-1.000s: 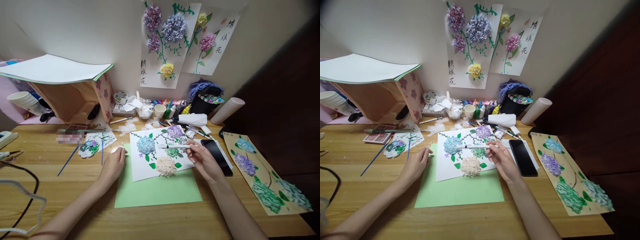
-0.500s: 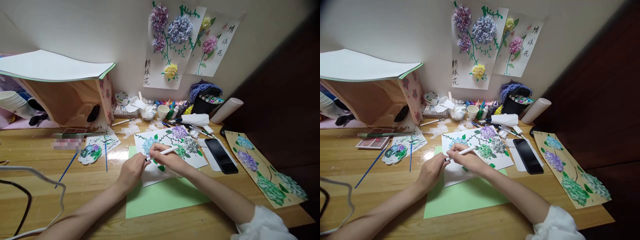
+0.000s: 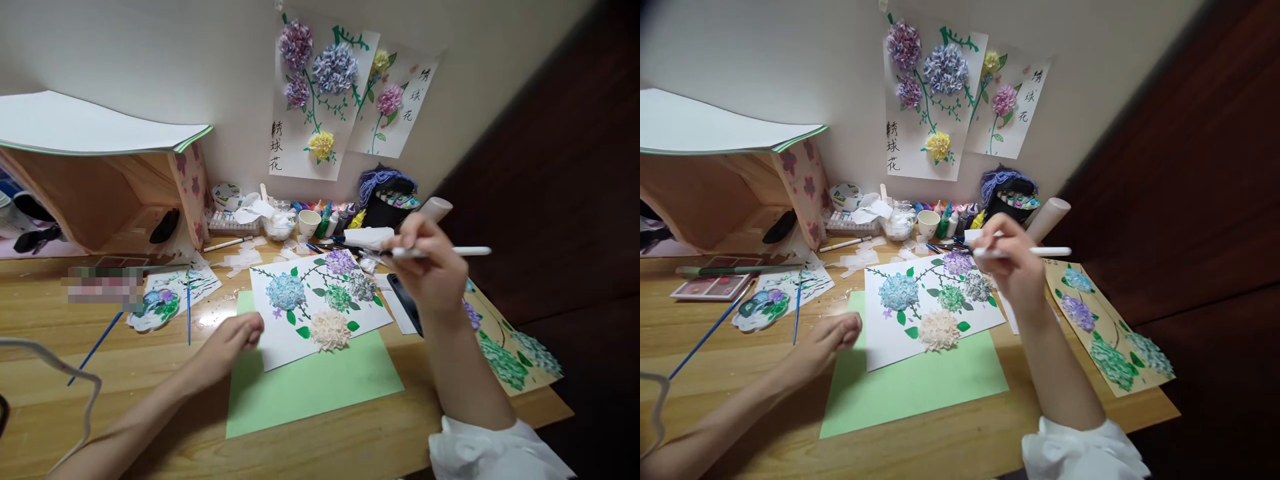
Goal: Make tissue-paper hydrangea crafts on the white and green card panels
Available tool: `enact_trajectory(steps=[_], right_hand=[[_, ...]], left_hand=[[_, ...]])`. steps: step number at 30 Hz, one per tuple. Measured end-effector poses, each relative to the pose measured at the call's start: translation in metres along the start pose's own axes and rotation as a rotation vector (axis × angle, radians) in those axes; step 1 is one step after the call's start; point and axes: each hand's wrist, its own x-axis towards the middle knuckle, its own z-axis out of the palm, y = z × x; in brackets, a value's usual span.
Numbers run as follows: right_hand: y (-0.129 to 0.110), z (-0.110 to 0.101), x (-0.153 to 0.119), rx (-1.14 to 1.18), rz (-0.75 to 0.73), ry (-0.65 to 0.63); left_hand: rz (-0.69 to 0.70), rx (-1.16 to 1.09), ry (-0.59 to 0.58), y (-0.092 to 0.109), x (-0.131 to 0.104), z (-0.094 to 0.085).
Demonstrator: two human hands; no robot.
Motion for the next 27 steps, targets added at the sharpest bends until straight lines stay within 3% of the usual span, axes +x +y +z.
enact_trajectory(steps=[3,6,8,13,15,19,27], right_hand=[[-0.004,-0.028,0.002,-0.050,-0.068,0.164],[0.011,-0.032,-0.003,-0.094,-0.062,0.116],[0.027,-0.023,-0.010,-0.125,-0.047,0.019],[0.064,0.024,-0.035,-0.294,0.035,-0.419],[0.075,0.042,-0.043,-0.427,0.018,-0.540],[0.091,0.067,-0.047,-0.606,-0.030,-0.556],[0.099,0.092,-0.046,-0.606,0.078,-0.573]], left_hand=[[-0.096,0.004,0.327,-0.024,0.009,-0.010],[-0.127,0.133,0.503,-0.041,0.016,-0.016],[-0.161,0.244,0.539,-0.047,0.018,-0.017],[-0.176,0.398,0.440,-0.048,0.015,-0.007],[-0.148,0.454,0.384,-0.046,0.013,-0.003],[-0.061,0.494,0.313,-0.042,0.008,0.001],[-0.057,0.520,0.216,-0.045,0.001,0.003]])
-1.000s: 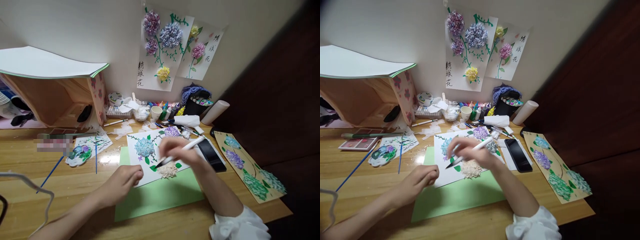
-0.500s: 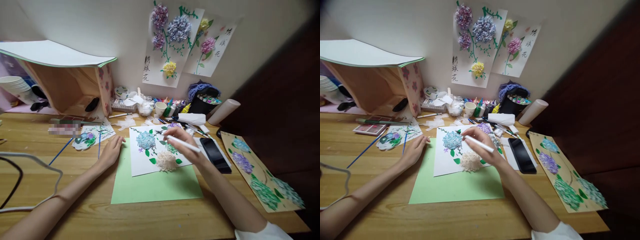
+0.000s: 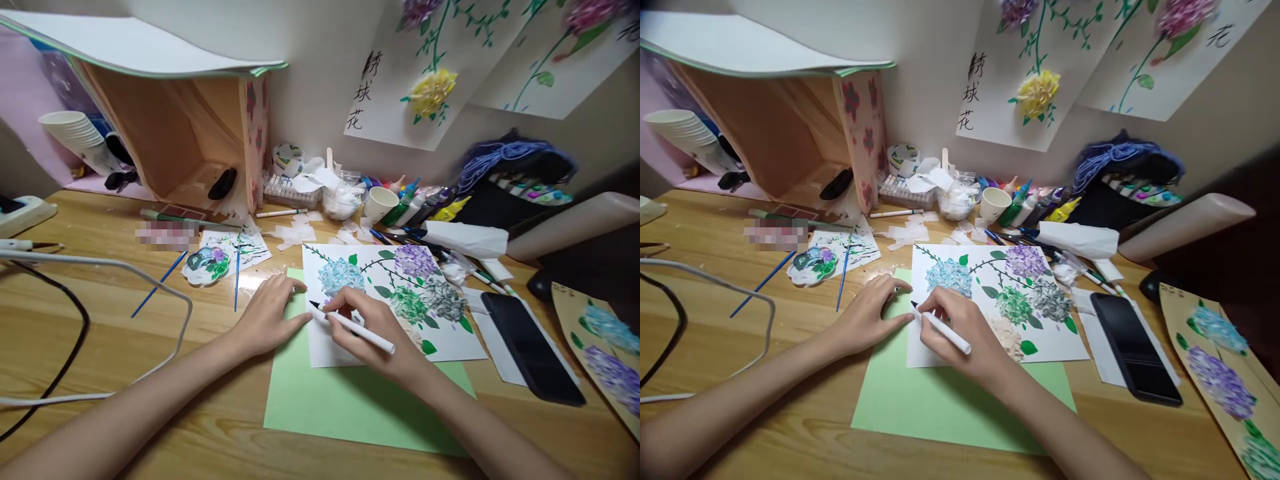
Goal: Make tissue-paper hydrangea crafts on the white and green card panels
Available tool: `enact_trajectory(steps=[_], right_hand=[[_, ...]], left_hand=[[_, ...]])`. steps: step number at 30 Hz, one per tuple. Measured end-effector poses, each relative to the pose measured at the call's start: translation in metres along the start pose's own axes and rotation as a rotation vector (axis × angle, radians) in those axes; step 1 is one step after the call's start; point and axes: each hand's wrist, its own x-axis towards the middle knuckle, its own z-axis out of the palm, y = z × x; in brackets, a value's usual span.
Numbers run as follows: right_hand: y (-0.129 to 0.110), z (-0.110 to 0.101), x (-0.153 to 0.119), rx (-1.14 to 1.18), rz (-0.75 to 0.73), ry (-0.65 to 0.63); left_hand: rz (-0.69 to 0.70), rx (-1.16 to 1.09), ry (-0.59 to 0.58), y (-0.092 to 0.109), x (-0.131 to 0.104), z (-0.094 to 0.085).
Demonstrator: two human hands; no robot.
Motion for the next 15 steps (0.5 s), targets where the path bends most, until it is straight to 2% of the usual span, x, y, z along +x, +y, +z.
enact_trajectory(steps=[5,15], right_hand=[[0.0058,0.0105,0.0003,-0.048,-0.001,0.002],[0.0090,0.0102,0.0001,-0.099,-0.028,-0.015]], left_hand=[[-0.003,0.021,-0.016,-0.0003,0.0002,0.0006],[0.008,0.049,-0.033,-0.0005,0.0014,0.0004]])
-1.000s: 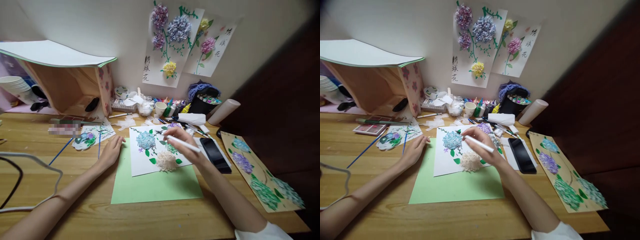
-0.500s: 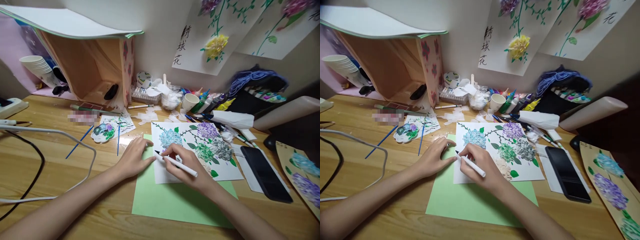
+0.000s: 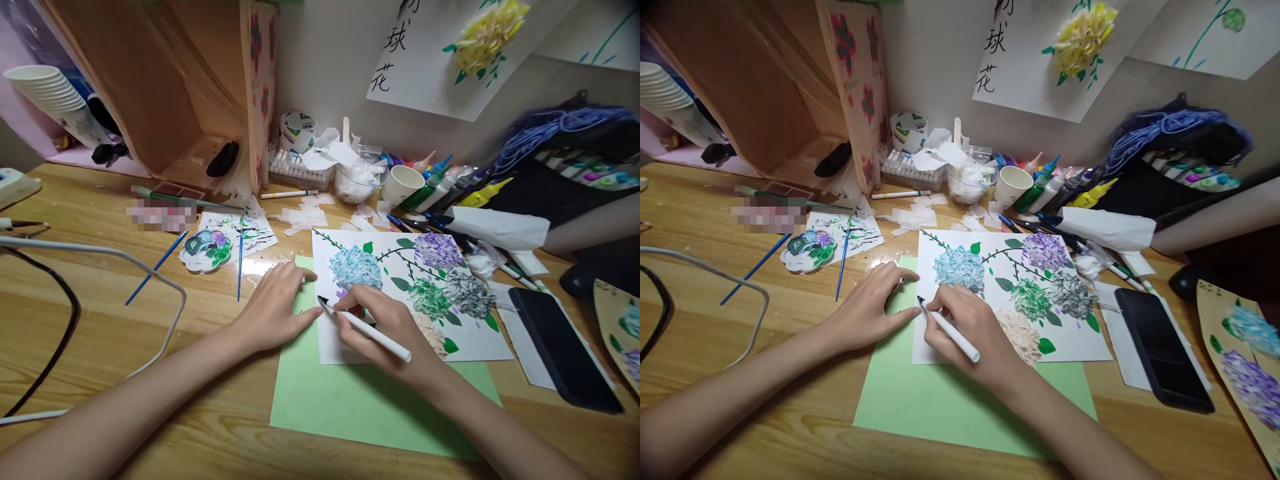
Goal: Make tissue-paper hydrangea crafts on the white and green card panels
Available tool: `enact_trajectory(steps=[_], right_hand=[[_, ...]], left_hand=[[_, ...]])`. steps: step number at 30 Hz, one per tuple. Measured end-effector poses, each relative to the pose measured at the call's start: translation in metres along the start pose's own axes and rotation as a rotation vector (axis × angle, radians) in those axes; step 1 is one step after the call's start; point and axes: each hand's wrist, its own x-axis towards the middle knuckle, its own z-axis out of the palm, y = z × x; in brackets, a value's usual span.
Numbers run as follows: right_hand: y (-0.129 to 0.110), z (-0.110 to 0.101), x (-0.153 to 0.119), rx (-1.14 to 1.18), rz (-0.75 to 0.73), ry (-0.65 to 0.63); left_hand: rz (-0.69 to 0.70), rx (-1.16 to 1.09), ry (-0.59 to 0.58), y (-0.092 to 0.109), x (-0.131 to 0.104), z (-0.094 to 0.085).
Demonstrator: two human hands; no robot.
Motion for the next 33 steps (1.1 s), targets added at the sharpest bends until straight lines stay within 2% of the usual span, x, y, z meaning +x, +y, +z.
enact_trajectory(steps=[19,27,33], right_hand=[[0.0012,0.0018,0.0003,-0.042,-0.048,-0.031],[0.0009,-0.0013,0.0015,-0.070,-0.037,0.012],[0.0014,0.0008,0.0013,-0.072,-0.053,-0.006]], left_hand=[[0.021,0.013,0.000,-0.0001,0.0007,-0.0002],[0.020,0.019,-0.007,0.0004,0.0004,-0.0004],[0.018,0.017,-0.008,0.0001,0.0007,-0.0005]])
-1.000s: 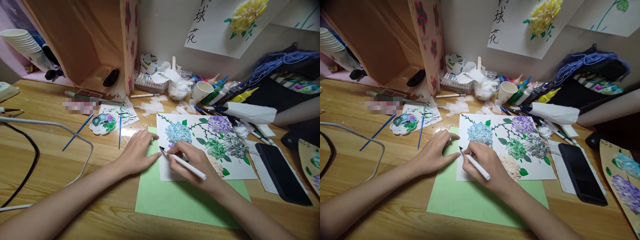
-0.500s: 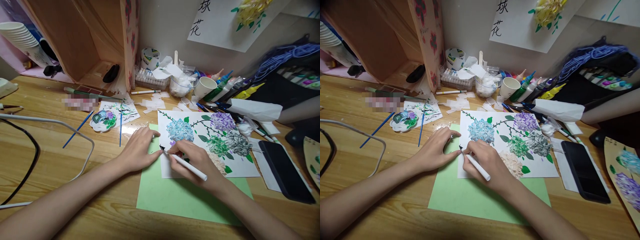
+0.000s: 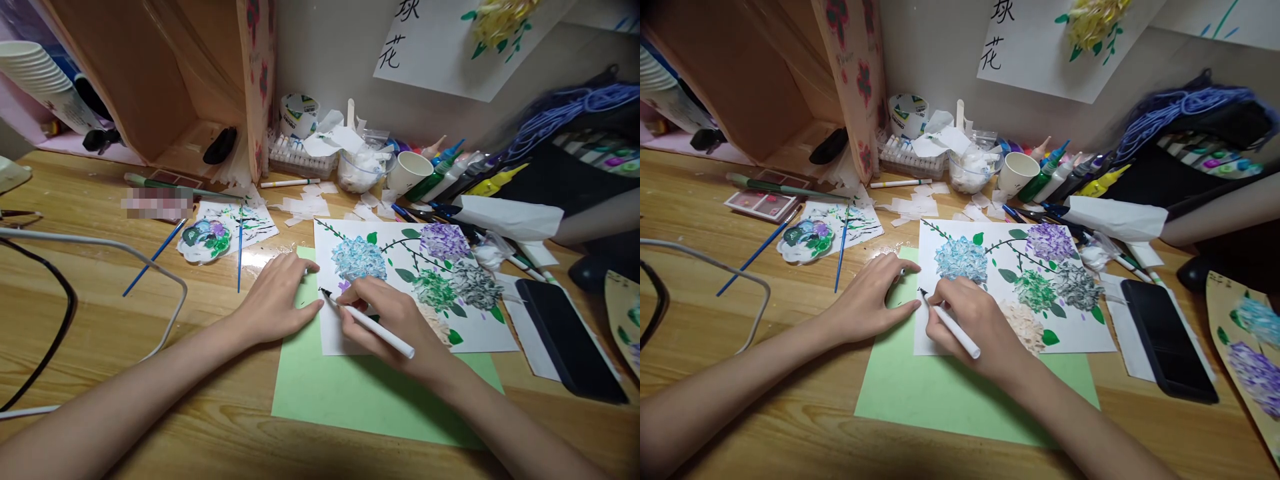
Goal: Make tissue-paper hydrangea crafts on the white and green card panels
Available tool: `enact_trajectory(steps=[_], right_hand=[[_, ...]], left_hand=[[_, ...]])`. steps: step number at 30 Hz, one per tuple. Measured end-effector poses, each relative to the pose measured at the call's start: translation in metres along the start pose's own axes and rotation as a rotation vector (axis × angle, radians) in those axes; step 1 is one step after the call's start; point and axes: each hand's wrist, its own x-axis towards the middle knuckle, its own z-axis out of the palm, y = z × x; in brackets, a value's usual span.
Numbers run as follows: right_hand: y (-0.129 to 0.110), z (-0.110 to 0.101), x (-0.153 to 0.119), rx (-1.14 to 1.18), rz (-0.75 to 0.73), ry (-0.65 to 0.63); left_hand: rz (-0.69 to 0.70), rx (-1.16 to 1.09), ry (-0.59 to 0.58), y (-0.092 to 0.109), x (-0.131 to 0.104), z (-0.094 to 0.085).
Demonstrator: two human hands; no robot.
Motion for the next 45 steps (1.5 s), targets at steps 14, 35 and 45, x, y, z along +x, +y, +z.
enact_trajectory(steps=[14,35,45], right_hand=[[0.0010,-0.0046,-0.0016,0.015,-0.020,-0.028],[0.0028,-0.0034,-0.0001,-0.037,-0.005,0.040],[0.0001,-0.0022,-0.0015,0.003,-0.034,-0.018]], left_hand=[[0.008,0.000,0.008,0.0005,-0.0007,0.0000],[0.014,0.040,0.000,0.0023,-0.0002,-0.0003],[0.015,0.040,-0.001,0.0024,0.0004,-0.0007]])
